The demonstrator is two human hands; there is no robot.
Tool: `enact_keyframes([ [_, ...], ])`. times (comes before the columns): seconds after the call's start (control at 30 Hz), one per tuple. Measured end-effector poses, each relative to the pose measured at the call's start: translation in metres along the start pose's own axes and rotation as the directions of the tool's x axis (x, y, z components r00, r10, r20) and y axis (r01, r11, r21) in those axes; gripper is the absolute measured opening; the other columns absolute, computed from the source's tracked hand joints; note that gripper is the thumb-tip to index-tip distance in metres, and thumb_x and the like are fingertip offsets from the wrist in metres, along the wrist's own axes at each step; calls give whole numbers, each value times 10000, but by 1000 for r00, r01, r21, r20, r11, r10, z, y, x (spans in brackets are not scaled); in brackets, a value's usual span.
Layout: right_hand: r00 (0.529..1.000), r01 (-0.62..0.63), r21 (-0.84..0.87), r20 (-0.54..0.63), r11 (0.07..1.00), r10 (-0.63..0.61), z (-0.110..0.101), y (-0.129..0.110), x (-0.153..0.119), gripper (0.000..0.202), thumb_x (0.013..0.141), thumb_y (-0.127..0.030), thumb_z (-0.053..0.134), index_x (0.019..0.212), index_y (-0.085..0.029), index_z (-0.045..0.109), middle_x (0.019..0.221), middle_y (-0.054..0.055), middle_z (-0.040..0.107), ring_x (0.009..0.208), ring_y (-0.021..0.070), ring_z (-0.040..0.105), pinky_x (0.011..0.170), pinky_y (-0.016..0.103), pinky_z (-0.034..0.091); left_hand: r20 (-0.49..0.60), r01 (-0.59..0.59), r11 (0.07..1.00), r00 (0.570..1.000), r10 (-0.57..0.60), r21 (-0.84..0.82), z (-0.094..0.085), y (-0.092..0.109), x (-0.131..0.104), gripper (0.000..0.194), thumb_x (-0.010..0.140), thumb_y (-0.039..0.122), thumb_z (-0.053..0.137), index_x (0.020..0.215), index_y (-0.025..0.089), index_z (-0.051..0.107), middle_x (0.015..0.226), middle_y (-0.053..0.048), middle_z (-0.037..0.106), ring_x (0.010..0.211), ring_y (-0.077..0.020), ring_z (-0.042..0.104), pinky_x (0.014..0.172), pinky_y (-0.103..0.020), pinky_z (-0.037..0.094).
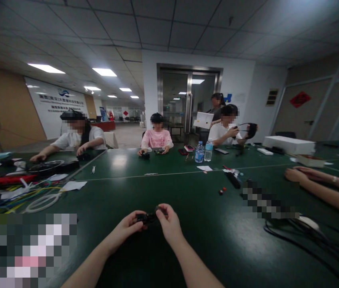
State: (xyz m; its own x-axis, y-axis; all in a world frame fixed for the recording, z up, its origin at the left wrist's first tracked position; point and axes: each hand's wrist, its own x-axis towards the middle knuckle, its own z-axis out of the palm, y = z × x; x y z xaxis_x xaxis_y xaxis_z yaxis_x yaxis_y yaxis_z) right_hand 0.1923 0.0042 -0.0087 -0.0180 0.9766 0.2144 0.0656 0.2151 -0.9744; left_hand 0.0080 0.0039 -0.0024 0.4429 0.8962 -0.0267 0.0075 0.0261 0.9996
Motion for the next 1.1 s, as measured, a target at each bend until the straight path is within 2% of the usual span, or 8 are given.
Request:
enact_keyframes([
  [0.27,978,-42,85,-202,995,59,-11,3,4,304,684,-339,613,946,-187,587,949,53,635,937,218,579,837,354,453,5,-12,1000,1000,12,-15,-1,1,-1,393,706,324,629,1054,192,504,928,-63,649,855,-199,597,779,-327,412],
  [0.53,937,-28,127,-342,992,70,-26,18,13,394,709,-395,580,1055,-216,524,1022,51,611,980,216,564,830,354,463,3,3,1000,1000,-3,-29,-1,1,-1,398,724,326,610,1080,189,493,1013,-80,628,878,-201,587,783,-333,410],
  [0.67,920,-34,138,-383,990,85,-31,20,14,405,734,-416,537,1090,-227,500,1007,47,608,917,209,582,792,354,475,3,-2,999,1000,2,-33,-3,0,-1,374,728,323,604,1060,191,493,1011,-76,623,865,-194,589,778,-332,413],
  [0.83,902,-24,169,-422,985,95,-32,12,13,397,725,-410,544,1073,-222,515,996,44,600,892,200,579,790,342,473,7,6,999,1000,-6,-45,-4,-4,2,387,726,343,603,1058,182,487,969,-78,637,852,-196,592,772,-334,408],
  [1.1,886,1,176,-457,984,81,-33,11,14,418,716,-418,563,1083,-224,514,1035,42,594,932,209,572,813,349,470,-3,-2,999,1000,2,-47,-3,-2,0,377,730,325,603,1060,180,494,1006,-83,633,859,-195,587,767,-324,406],
])
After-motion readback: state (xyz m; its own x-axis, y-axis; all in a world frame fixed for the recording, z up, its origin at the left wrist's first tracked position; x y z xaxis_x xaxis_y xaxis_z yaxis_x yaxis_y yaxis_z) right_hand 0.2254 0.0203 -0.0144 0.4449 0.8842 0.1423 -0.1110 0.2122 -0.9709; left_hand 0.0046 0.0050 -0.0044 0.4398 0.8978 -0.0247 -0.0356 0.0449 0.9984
